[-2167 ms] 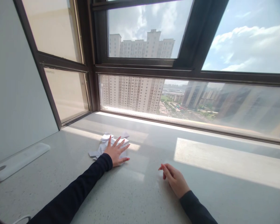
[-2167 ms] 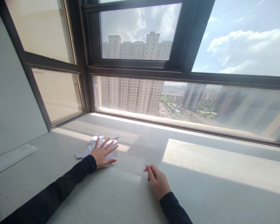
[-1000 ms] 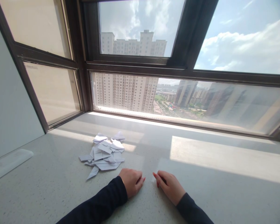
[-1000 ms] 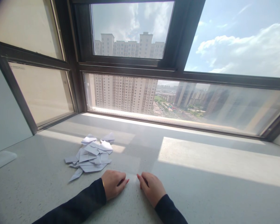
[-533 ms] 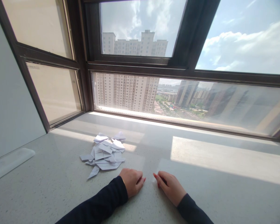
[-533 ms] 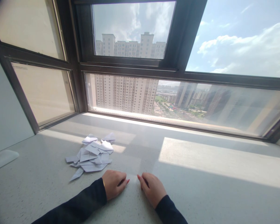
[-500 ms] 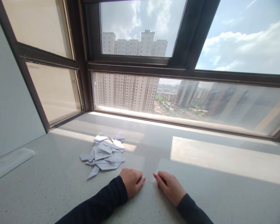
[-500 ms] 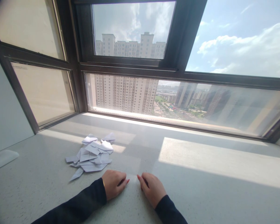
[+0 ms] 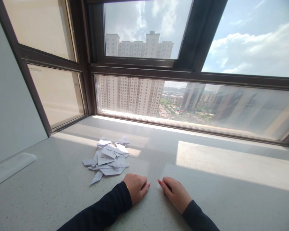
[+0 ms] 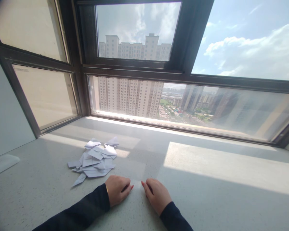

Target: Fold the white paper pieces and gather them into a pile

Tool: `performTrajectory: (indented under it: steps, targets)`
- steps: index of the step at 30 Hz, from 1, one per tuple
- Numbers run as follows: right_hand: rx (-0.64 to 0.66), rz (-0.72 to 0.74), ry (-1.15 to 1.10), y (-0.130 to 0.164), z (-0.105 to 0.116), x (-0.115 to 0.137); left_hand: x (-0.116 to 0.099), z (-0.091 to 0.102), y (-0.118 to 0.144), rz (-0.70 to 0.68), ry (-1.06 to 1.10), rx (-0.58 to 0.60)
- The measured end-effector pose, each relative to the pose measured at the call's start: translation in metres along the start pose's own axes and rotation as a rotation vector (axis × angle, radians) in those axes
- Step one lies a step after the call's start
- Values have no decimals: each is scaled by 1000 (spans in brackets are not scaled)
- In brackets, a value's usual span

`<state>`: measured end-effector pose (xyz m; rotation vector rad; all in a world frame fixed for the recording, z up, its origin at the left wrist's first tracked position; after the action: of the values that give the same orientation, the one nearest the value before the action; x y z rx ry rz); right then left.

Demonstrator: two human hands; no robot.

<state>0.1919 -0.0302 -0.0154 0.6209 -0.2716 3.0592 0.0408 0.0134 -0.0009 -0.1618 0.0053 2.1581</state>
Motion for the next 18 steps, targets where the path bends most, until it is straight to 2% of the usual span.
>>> performTrajectory:
  steps: [18]
  targets:
    - [-9,12,3,0,0,0,-2,0,1,31,-2,-35]
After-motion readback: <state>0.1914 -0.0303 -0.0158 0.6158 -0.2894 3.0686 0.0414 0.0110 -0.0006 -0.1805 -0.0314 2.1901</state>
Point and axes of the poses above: each hand's wrist, its own y-axis away from the middle knuckle, its own z-axis out of the back of the hand, x = y × z, the point moved 3 cm from there along -y, towards the middle knuckle, and after that the axes turned 6 degrees about -z, right-handed, at the moved point
